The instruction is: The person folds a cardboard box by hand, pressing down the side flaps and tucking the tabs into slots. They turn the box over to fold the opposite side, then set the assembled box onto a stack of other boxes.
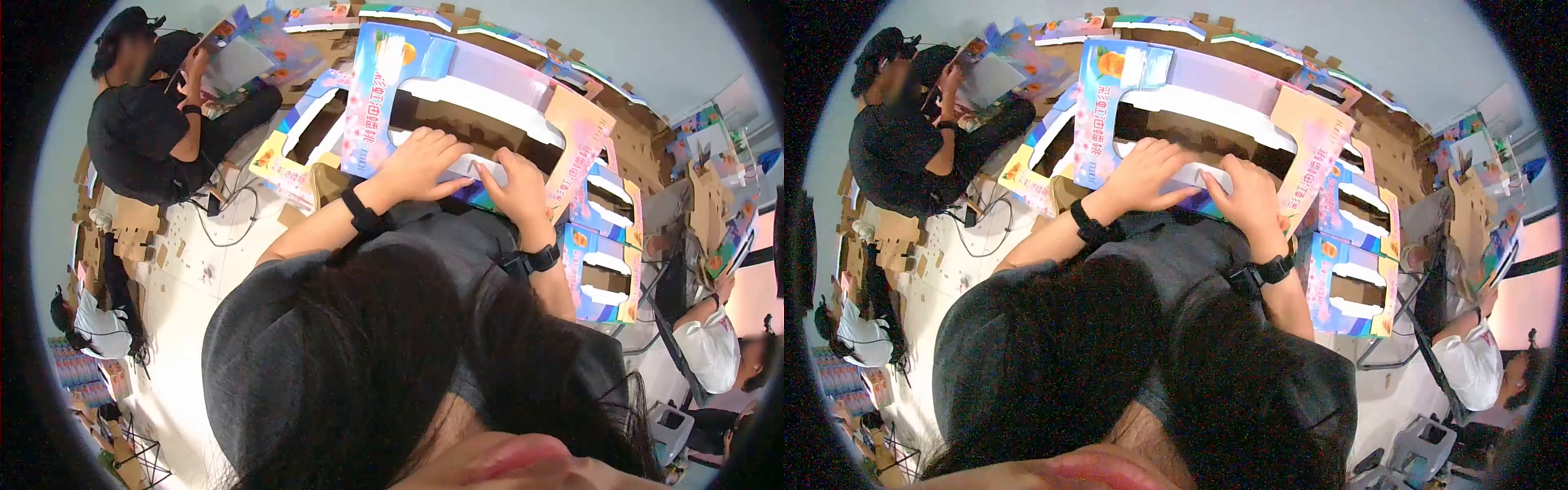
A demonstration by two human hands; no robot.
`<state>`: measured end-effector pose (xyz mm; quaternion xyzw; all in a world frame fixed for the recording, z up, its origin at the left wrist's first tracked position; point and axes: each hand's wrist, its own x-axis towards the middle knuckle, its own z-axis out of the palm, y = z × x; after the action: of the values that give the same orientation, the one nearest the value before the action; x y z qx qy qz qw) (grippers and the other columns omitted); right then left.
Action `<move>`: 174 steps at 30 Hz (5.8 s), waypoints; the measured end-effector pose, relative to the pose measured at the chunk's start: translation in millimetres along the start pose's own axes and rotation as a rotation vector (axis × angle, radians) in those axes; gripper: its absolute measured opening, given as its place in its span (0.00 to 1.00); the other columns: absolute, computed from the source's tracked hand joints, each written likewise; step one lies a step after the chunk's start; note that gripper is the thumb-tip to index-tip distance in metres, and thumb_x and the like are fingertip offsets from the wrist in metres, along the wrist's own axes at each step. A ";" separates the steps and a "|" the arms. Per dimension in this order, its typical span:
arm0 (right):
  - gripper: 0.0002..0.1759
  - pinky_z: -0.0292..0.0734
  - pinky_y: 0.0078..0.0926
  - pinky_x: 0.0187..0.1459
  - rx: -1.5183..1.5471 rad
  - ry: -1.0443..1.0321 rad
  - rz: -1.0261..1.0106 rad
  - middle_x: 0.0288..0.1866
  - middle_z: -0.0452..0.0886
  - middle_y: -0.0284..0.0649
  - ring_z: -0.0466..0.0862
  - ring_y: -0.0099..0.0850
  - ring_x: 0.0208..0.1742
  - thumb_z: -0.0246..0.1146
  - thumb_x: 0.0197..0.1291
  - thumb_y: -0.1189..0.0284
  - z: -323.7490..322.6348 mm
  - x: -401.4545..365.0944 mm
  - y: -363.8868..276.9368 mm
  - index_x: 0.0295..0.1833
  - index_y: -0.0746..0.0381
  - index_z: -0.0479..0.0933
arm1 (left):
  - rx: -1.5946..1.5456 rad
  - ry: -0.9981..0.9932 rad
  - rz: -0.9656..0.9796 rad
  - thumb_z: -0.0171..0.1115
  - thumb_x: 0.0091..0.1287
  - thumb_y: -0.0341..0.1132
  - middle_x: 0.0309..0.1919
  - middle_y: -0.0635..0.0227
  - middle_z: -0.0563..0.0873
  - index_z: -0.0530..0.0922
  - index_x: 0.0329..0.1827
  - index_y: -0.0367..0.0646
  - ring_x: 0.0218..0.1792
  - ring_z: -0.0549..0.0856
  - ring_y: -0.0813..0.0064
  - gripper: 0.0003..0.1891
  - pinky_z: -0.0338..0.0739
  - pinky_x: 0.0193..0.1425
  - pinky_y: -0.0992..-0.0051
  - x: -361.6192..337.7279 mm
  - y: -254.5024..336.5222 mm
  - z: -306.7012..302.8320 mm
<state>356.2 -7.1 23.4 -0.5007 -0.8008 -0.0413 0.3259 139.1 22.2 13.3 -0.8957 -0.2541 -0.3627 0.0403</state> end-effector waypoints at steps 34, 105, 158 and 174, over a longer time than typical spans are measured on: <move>0.14 0.78 0.39 0.43 0.143 0.087 -0.055 0.38 0.82 0.45 0.82 0.44 0.41 0.69 0.55 0.62 -1.4 -0.6 -4.4 0.36 0.62 0.80 | -0.034 -0.044 -0.052 0.70 0.53 0.60 0.42 0.60 0.80 0.77 0.57 0.44 0.46 0.78 0.58 0.35 0.68 0.54 0.62 -6.2 2.3 3.3; 0.08 0.65 0.37 0.51 -0.405 0.611 0.090 0.38 0.82 0.35 0.78 0.37 0.43 0.58 0.65 0.65 -69.4 55.6 20.4 0.38 0.56 0.79 | -1.409 -0.340 -0.385 0.54 0.73 0.54 0.52 0.54 0.85 0.72 0.67 0.40 0.49 0.84 0.69 0.30 0.72 0.53 0.74 18.9 -8.8 -65.0; 0.17 0.61 0.37 0.31 -0.026 0.176 0.087 0.25 0.65 0.44 0.68 0.43 0.29 0.69 0.53 0.72 -156.6 25.5 -35.1 0.26 0.65 0.66 | -2.391 0.125 -0.396 0.67 0.60 0.40 0.65 0.58 0.75 0.67 0.70 0.46 0.66 0.72 0.53 0.34 0.66 0.65 0.49 -1.6 -31.6 -1.0; 0.18 0.60 0.34 0.28 0.068 0.245 0.115 0.25 0.64 0.42 0.66 0.38 0.26 0.70 0.54 0.73 -146.7 25.3 -22.8 0.26 0.67 0.65 | -2.417 -0.389 -0.532 0.60 0.66 0.55 0.75 0.54 0.63 0.60 0.77 0.45 0.76 0.60 0.51 0.40 0.62 0.74 0.57 0.2 -22.2 -29.2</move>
<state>400.6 -56.3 158.6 -0.5259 -0.7259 -0.0562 0.4398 110.1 34.0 32.4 -0.3192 0.0662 -0.2222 -0.9189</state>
